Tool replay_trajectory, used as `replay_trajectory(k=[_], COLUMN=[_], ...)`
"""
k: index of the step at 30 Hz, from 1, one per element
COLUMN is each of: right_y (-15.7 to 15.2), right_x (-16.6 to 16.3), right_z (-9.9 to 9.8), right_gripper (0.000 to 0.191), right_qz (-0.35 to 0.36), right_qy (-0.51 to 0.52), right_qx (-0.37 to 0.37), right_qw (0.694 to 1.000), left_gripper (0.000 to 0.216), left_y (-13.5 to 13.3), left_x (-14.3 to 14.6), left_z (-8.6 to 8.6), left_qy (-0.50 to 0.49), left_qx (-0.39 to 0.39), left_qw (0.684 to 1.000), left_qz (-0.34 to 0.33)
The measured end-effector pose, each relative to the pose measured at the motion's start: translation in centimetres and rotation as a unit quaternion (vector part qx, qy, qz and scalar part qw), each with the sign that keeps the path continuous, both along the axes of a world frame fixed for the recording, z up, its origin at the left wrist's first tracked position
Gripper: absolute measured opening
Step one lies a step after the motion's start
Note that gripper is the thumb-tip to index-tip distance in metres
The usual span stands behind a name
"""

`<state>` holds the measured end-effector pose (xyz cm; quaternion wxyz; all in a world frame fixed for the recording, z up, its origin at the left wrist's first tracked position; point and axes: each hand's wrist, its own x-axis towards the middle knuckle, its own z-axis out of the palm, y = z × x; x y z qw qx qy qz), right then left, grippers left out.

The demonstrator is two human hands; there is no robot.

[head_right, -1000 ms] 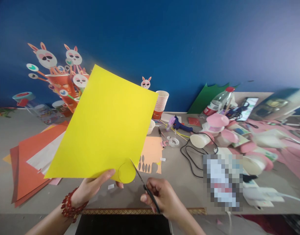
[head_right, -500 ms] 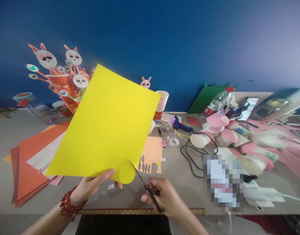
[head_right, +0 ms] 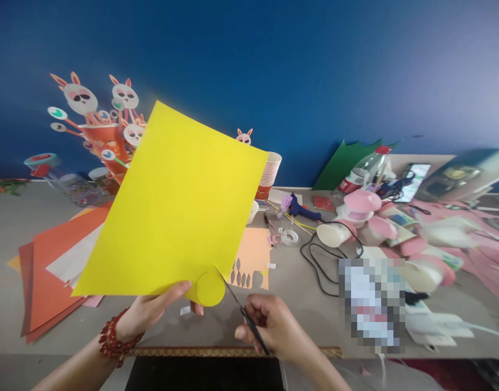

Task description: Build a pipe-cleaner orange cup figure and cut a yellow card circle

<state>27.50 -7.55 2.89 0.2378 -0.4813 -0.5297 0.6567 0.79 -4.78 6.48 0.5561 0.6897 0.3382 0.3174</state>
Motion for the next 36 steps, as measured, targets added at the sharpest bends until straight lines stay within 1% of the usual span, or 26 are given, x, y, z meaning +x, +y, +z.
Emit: replay_trajectory(k=[5,10,16,21,27,36], right_y=[0.1,0.3,0.4,0.4,0.6,0.5], right_x=[-0.1,-0.3,-0.5,-0.5,-0.6,-0.4], right_z=[0.2,0.1,0.1,0.1,0.1,0.0], right_gripper=[0.063,0.063,0.063,0.062,0.063,0.064], right_qz=[0.011,0.022,0.026,0.034,0.032,0.037], right_qy=[0.016,0.027,0.031,0.033,0.027,0.025], right_qx=[0.003,0.017,0.003,0.009,0.012,0.011], right_qw=[1.0,0.999,0.999,0.999,0.999,0.999], left_gripper=[0.051,0.048,0.048,0.048,0.049,0.051], left_y=[-0.2,-0.4,-0.3,-0.3,-0.2,-0.2], left_x=[-0.1,-0.1,-0.1,-0.2,-0.2,-0.2], left_z=[0.1,-0.3,-0.7,-0.8,-0.8,-1.0], left_qy=[-0.002,0.037,0.005,0.001,-0.001,-0.009], left_qx=[-0.003,0.007,-0.013,-0.017,-0.006,-0.016], left_qw=[1.0,0.999,1.0,1.0,1.0,1.0], left_qz=[0.004,-0.008,-0.002,0.006,0.003,-0.004])
